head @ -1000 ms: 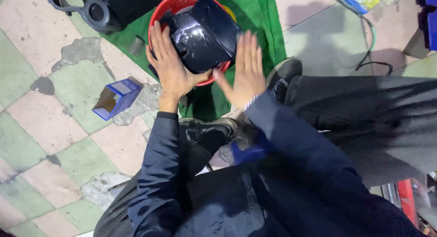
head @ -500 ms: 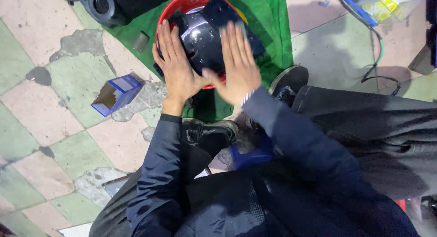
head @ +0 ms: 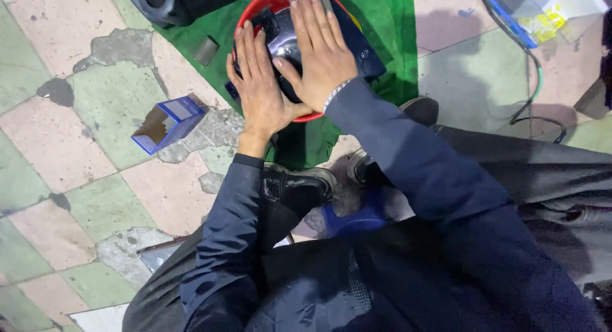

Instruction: The person sits on a low stool and sands a black plastic part with a sanding block over a red bucket. They flip the part to sand different sides and briefly handle a blue box before resuming sanding.

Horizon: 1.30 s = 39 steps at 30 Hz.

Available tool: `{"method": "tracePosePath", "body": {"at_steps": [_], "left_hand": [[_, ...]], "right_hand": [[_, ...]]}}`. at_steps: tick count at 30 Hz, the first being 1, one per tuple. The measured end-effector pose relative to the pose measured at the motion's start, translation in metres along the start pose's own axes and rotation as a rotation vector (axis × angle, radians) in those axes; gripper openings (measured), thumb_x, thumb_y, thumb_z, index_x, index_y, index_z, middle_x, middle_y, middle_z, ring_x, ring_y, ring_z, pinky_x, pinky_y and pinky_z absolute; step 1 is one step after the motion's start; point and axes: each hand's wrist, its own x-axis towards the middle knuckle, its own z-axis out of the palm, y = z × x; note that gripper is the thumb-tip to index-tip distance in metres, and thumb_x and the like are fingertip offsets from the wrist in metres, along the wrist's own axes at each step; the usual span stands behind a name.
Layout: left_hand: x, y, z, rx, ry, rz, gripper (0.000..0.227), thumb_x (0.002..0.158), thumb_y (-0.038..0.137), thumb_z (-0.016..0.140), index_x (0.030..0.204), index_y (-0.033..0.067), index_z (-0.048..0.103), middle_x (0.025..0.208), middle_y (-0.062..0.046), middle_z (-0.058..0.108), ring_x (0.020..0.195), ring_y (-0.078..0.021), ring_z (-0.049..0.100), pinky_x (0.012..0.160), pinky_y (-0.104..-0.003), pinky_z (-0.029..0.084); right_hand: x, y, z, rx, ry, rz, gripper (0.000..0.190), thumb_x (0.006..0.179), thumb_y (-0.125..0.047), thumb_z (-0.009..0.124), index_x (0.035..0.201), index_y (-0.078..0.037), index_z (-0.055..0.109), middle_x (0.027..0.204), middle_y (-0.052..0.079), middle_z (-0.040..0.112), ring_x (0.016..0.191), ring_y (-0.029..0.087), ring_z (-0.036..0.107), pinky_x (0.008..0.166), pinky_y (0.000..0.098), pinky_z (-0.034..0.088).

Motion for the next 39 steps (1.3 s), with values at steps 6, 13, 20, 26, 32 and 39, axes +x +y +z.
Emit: {"method": "tracePosePath", "body": {"at_steps": [6, 13, 20, 26, 32, 39], "left_hand": [[-0.001, 0.002, 0.0, 0.023, -0.028, -0.017, 0.146, 0.059, 0.068, 0.102, 0.161, 0.0011, 0.023, 0.171, -0.019, 0.014, 0.162, -0.0344, 0.013, 0.131, -0.06, 0.01], [0.003, 0.008, -0.005, -0.043, 0.038, 0.017, 0.098, 0.088, 0.042, 0.076, 0.159, -0.0045, 0.025, 0.168, -0.026, 0.018, 0.161, -0.0369, 0.014, 0.129, -0.057, 0.005], [-0.003, -0.002, 0.006, 0.036, 0.001, -0.001, 0.129, 0.07, 0.075, 0.073, 0.162, 0.0003, 0.021, 0.171, -0.02, 0.011, 0.163, -0.0351, 0.01, 0.13, -0.062, 0.008], [0.001, 0.002, 0.002, -0.032, 0.038, 0.019, 0.11, 0.08, 0.048, 0.079, 0.161, -0.0007, 0.023, 0.17, -0.023, 0.015, 0.161, -0.0365, 0.015, 0.129, -0.062, 0.009], [0.0, -0.001, 0.003, 0.027, 0.011, 0.012, 0.122, 0.069, 0.063, 0.077, 0.158, -0.003, 0.028, 0.169, -0.023, 0.015, 0.16, -0.037, 0.013, 0.126, -0.063, 0.012], [-0.003, -0.005, 0.007, -0.043, 0.037, 0.037, 0.146, 0.065, 0.074, 0.095, 0.161, -0.0038, 0.018, 0.169, -0.026, 0.014, 0.161, -0.0373, 0.016, 0.13, -0.061, 0.009]], "right_hand": [[-0.07, -0.016, -0.018, 0.052, -0.037, -0.139, 0.078, 0.102, -0.036, 0.06, 0.159, 0.007, 0.028, 0.169, 0.02, 0.021, 0.158, 0.03, 0.017, 0.129, 0.0438, 0.016], [-0.001, -0.009, -0.013, -0.025, -0.043, -0.214, 0.069, 0.112, -0.031, 0.053, 0.163, 0.007, 0.027, 0.17, 0.017, 0.015, 0.156, 0.028, 0.008, 0.127, 0.0447, 0.004], [-0.045, -0.006, -0.013, 0.006, -0.045, -0.324, 0.069, 0.104, -0.031, 0.054, 0.157, 0.008, 0.035, 0.167, 0.02, 0.028, 0.156, 0.029, 0.018, 0.127, 0.0456, 0.013], [-0.007, -0.009, -0.009, -0.002, 0.015, -0.305, 0.068, 0.106, -0.028, 0.056, 0.16, 0.006, 0.033, 0.168, 0.018, 0.024, 0.156, 0.029, 0.018, 0.127, 0.0464, 0.012], [-0.048, -0.009, -0.016, -0.075, 0.008, -0.324, 0.068, 0.104, -0.03, 0.055, 0.157, 0.009, 0.037, 0.167, 0.02, 0.031, 0.156, 0.028, 0.022, 0.126, 0.048, 0.011], [0.003, -0.003, 0.018, -0.419, 0.1, -0.314, 0.069, 0.114, -0.042, 0.045, 0.16, 0.008, 0.039, 0.171, 0.02, 0.024, 0.16, 0.028, 0.011, 0.127, 0.0505, -0.003]]}}
